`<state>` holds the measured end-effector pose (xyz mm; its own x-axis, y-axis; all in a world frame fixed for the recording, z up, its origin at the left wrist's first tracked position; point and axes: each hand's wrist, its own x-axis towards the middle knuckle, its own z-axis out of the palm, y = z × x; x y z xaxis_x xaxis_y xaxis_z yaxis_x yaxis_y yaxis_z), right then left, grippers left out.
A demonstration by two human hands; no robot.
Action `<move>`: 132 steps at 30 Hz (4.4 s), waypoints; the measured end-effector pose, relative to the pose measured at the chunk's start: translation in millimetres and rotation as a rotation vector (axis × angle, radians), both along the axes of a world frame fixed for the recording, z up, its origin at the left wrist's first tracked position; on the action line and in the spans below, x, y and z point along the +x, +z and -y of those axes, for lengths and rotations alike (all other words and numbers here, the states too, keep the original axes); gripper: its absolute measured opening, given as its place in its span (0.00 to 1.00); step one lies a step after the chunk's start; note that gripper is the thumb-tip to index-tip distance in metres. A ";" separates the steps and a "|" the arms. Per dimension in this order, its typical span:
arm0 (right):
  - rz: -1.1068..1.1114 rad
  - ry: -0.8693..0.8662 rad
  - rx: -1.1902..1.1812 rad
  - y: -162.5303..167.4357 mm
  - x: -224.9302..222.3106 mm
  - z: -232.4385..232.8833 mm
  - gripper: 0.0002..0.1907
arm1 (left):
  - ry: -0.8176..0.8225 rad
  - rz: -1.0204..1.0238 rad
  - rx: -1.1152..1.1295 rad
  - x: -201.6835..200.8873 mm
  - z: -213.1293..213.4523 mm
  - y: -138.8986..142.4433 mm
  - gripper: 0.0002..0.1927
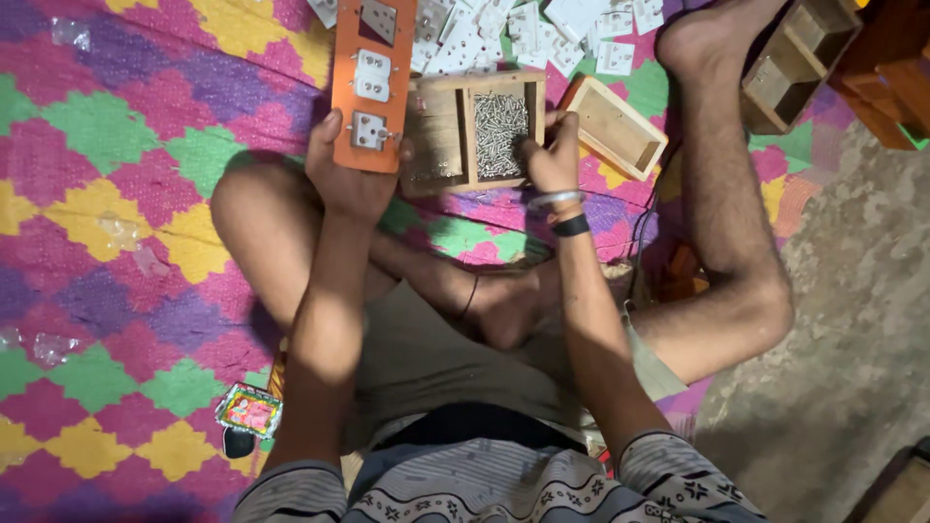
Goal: The person sits on a patterned mat and assembles small white plastic electrical components into an orange rectangular frame. They pick up individual components and fasten them into the frame using small metal pins from a nearby wooden box. The person works continuously on the same frame, adding components one by one.
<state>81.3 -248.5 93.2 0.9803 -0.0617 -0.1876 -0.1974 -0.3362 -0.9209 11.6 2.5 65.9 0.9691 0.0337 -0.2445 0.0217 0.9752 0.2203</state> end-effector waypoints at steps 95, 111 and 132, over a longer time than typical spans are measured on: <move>-0.513 0.040 0.994 7.4 -48.2 -38.7 0.10 | -0.071 0.112 0.066 11.9 13.0 -3.3 0.30; -0.359 0.154 0.909 6.4 -43.3 -10.4 0.13 | -0.083 -0.022 -0.121 19.3 22.8 -15.8 0.22; -0.197 -0.025 0.690 11.5 8.9 -51.2 0.07 | -0.232 -0.028 -0.088 11.0 33.9 -10.8 0.26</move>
<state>90.2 -197.3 104.7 0.9239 0.1130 -0.3656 -0.3823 0.3163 -0.8682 22.6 -31.4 55.1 0.9410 -0.2118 -0.2638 0.2525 0.9587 0.1307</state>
